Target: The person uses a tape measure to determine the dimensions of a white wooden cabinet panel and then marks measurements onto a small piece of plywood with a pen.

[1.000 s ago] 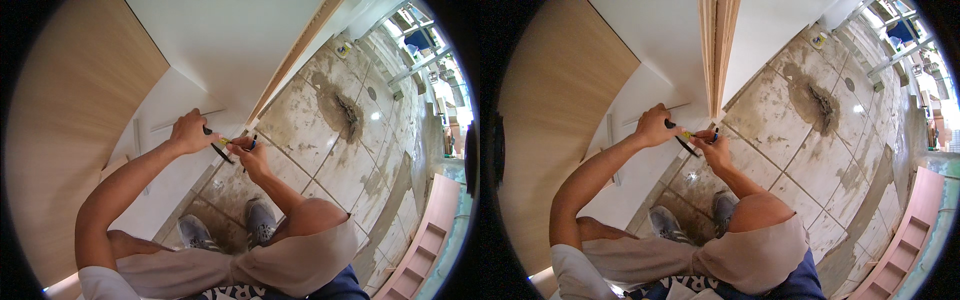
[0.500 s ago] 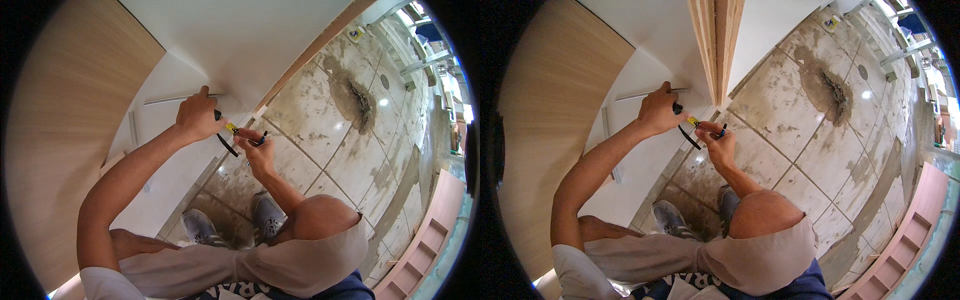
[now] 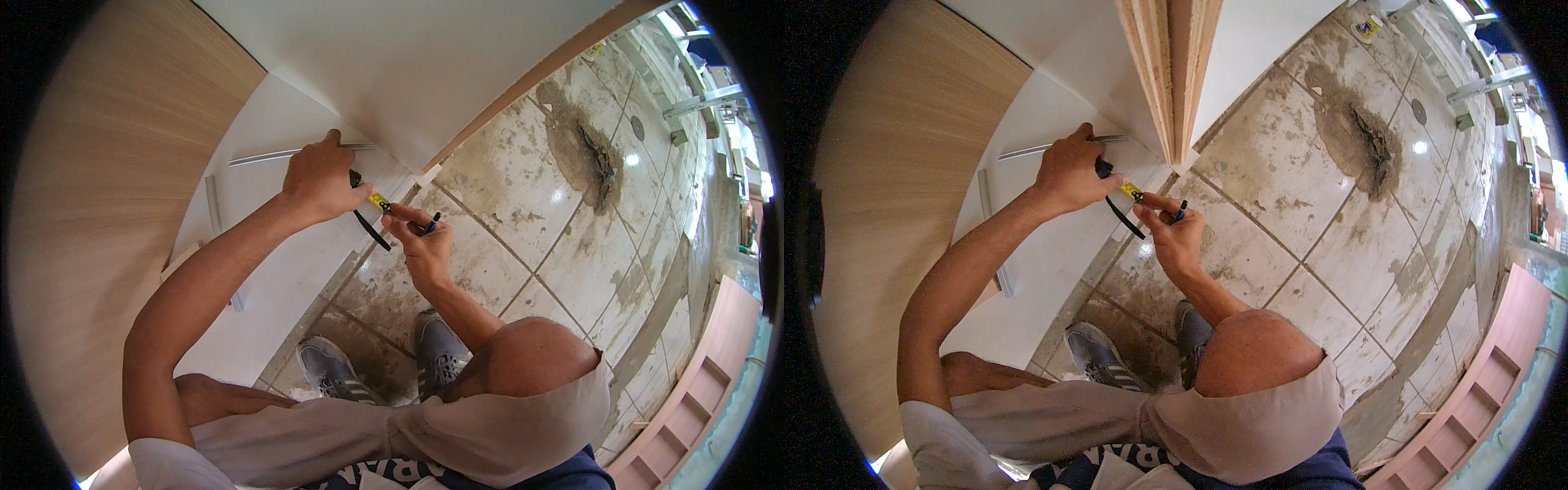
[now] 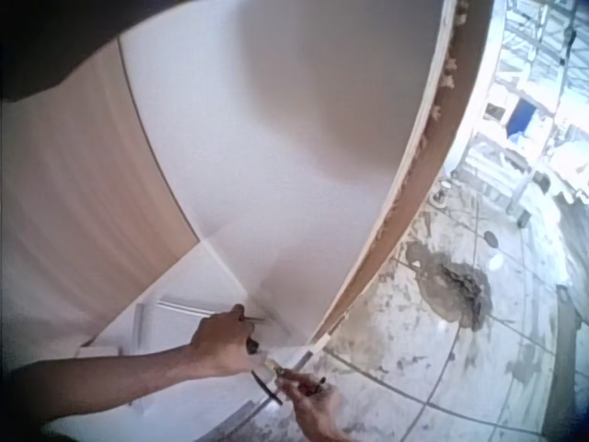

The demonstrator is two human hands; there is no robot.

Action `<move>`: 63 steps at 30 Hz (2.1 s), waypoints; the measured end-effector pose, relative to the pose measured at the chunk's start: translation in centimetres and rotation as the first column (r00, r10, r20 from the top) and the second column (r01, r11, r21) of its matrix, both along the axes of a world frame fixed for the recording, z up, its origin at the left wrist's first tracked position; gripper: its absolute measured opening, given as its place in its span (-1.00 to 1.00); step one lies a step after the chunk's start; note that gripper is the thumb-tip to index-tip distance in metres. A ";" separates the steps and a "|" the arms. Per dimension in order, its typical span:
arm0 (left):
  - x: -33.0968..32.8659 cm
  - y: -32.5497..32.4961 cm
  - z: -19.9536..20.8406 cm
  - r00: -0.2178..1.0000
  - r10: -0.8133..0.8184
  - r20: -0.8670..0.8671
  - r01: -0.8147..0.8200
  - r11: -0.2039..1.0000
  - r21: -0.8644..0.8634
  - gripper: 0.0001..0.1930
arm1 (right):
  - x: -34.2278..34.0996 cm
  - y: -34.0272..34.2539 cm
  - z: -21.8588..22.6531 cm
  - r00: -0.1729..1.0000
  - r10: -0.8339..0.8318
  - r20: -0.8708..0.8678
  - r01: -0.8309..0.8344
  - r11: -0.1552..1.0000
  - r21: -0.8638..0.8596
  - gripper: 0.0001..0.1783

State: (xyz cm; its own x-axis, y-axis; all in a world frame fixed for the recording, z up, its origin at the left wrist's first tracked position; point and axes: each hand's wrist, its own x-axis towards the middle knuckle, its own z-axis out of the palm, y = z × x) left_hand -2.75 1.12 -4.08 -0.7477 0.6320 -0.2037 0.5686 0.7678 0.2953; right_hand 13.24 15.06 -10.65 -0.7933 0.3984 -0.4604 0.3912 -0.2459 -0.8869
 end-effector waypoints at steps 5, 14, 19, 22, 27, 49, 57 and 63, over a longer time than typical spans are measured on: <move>0.1 0.1 -0.1 1.000 -0.007 -0.019 0.007 1.000 0.004 -0.49 | 0.2 -0.3 -0.3 0.999 -0.026 -0.040 0.024 0.999 -0.042 -0.72; -0.2 -0.1 -0.1 1.000 -0.016 0.003 0.017 1.000 -0.023 -0.49 | 0.3 -0.5 -0.5 0.998 -0.011 -0.064 0.008 0.999 -0.043 -0.73; -0.3 0.1 -0.1 1.000 -0.007 0.023 0.008 0.999 -0.031 -0.50 | 0.5 0.0 -0.6 0.997 0.024 -0.069 -0.026 0.999 -0.031 -0.72; -0.2 0.2 0.1 1.000 -0.012 0.011 0.013 0.999 -0.043 -0.48 | 0.5 0.1 -0.5 0.998 0.030 -0.061 -0.033 0.998 -0.046 -0.71; -0.2 0.2 0.1 1.000 -0.014 0.018 0.014 1.000 -0.016 -0.48 | 0.3 0.1 -0.3 0.997 0.027 -0.072 -0.031 0.998 -0.059 -0.66; 11.1 -4.1 1.7 0.785 -0.001 0.619 -0.038 0.998 0.050 -0.27 | 12.2 4.3 2.5 0.897 0.442 -0.003 -0.363 0.741 0.565 -0.70; 8.0 -6.9 2.0 0.994 0.031 0.101 -0.033 0.999 0.017 -0.58 | 18.5 3.2 0.8 0.732 0.680 0.030 -0.338 0.325 0.883 -0.53; 6.0 -11.1 -0.8 0.989 0.030 -0.147 -0.030 1.000 0.003 -0.50 | 17.4 3.1 1.0 0.692 0.714 0.106 -0.420 0.278 0.864 -0.53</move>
State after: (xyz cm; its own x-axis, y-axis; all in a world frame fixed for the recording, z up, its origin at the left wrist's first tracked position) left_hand 3.29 -10.02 -4.84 -0.7880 0.6091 -0.0900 0.5826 0.7849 0.2108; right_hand 30.67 18.20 -9.68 -0.9867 -0.1595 0.0330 -0.1465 0.7807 -0.6075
